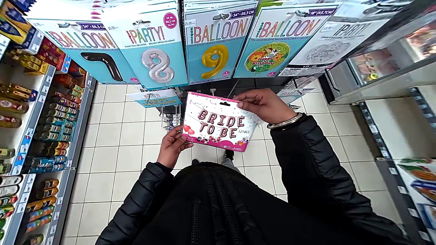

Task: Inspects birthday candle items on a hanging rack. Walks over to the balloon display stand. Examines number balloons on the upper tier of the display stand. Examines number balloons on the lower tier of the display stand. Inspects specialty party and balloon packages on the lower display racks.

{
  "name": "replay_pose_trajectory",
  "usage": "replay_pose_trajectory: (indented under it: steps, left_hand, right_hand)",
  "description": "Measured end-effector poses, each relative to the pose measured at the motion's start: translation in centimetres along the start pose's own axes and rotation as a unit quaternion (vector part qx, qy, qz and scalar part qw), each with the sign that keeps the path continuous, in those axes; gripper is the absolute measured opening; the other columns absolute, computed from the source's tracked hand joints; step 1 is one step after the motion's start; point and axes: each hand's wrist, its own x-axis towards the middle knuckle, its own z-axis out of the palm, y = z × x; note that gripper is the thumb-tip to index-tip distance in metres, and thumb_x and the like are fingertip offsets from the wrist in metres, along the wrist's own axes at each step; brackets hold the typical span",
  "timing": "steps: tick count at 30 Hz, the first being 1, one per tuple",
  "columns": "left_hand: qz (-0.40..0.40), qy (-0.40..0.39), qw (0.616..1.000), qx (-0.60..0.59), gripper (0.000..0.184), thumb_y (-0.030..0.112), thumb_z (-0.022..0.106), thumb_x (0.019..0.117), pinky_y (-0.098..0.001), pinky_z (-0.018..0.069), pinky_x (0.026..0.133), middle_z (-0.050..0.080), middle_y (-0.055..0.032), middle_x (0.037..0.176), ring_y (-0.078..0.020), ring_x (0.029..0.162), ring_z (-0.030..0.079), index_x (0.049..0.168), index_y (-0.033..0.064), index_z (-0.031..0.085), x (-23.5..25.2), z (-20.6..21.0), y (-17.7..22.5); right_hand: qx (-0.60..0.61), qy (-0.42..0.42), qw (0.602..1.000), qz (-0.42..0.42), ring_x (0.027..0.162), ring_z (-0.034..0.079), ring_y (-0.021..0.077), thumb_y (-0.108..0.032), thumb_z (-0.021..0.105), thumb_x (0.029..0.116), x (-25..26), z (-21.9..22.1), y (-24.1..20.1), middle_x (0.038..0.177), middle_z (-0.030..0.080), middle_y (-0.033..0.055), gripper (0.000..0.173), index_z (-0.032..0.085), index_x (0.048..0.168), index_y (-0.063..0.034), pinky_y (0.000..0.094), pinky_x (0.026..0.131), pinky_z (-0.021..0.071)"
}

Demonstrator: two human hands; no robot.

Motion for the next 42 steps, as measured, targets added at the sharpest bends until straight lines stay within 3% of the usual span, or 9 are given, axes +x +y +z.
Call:
replay_pose_trajectory:
  steps: [15, 26, 28, 30, 35, 42]
  left_hand:
    - [-0.002, -0.007, 1.000, 0.007, 0.038, -0.001, 0.044, 0.1027, -0.0447, 0.0618, 0.086, 0.068, -0.0173, 0.121, -0.0259, 0.099, 0.073, 0.139, 0.0037, 0.053, -0.1, 0.1, -0.1]
    - [-0.022, -0.012, 0.999, -0.022, 0.044, 0.008, 0.030, 0.1028, -0.0466, 0.0609, 0.088, 0.068, -0.0186, 0.121, -0.0271, 0.100, 0.073, 0.139, 0.0032, 0.054, 0.3, -0.3, -0.2]
    - [-0.023, -0.012, 0.999, -0.019, 0.045, 0.009, 0.030, 0.1022, -0.0470, 0.0608, 0.087, 0.068, -0.0176, 0.122, -0.0271, 0.100, 0.072, 0.139, 0.0050, 0.054, 0.2, -0.4, -0.2]
    - [-0.038, 0.006, 0.999, 0.027, 0.046, 0.013, 0.031, 0.1028, -0.0427, 0.0609, 0.085, 0.069, -0.0112, 0.124, -0.0229, 0.100, 0.072, 0.140, 0.0132, 0.057, -0.1, -0.4, -0.1]
    - [-0.081, 0.059, 0.988, 0.121, 0.047, 0.013, 0.042, 0.1018, -0.0495, 0.0534, 0.100, 0.052, -0.0065, 0.151, -0.0268, 0.131, 0.057, 0.148, 0.0139, 0.051, 0.7, -1.3, -0.1]
    - [-0.082, 0.095, 0.985, 0.119, 0.048, 0.009, 0.045, 0.1022, -0.0490, 0.0529, 0.102, 0.055, -0.0090, 0.148, -0.0279, 0.130, 0.059, 0.150, 0.0112, 0.048, 0.9, -2.5, -0.3]
  right_hand:
    - [0.002, -0.007, 1.000, 0.000, 0.081, 0.074, 0.0124, -0.008, 0.063, 0.1006, -0.2, -0.1, 0.1, 0.095, 0.077, 0.0062, 0.019, 0.073, 0.116, -0.0038, 0.0286, 0.074, 0.0636]
    - [-0.007, -0.011, 1.000, 0.009, 0.081, 0.074, 0.0117, -0.009, 0.063, 0.1008, 0.3, -0.3, 0.7, 0.095, 0.077, 0.0057, 0.019, 0.073, 0.116, -0.0048, 0.0285, 0.074, 0.0633]
    - [-0.006, -0.016, 1.000, 0.009, 0.081, 0.074, 0.0120, -0.008, 0.062, 0.1007, 0.5, -0.2, 1.0, 0.095, 0.077, 0.0058, 0.019, 0.073, 0.116, -0.0048, 0.0291, 0.075, 0.0634]
    - [-0.011, -0.015, 1.000, 0.009, 0.079, 0.073, 0.0119, -0.008, 0.062, 0.1005, 0.8, 0.3, 1.7, 0.093, 0.077, 0.0056, 0.018, 0.073, 0.115, -0.0049, 0.0297, 0.074, 0.0630]
    - [-0.021, -0.003, 0.999, 0.026, 0.082, 0.072, 0.0122, -0.007, 0.059, 0.1016, 2.4, 1.6, 6.2, 0.094, 0.076, 0.0077, 0.018, 0.072, 0.114, -0.0028, 0.0328, 0.080, 0.0615]
    - [-0.092, -0.003, 0.995, 0.041, 0.090, 0.072, 0.0174, -0.013, 0.058, 0.1037, 5.0, 2.6, 9.7, 0.100, 0.076, 0.0088, 0.020, 0.073, 0.117, -0.0070, 0.0433, 0.089, 0.0583]
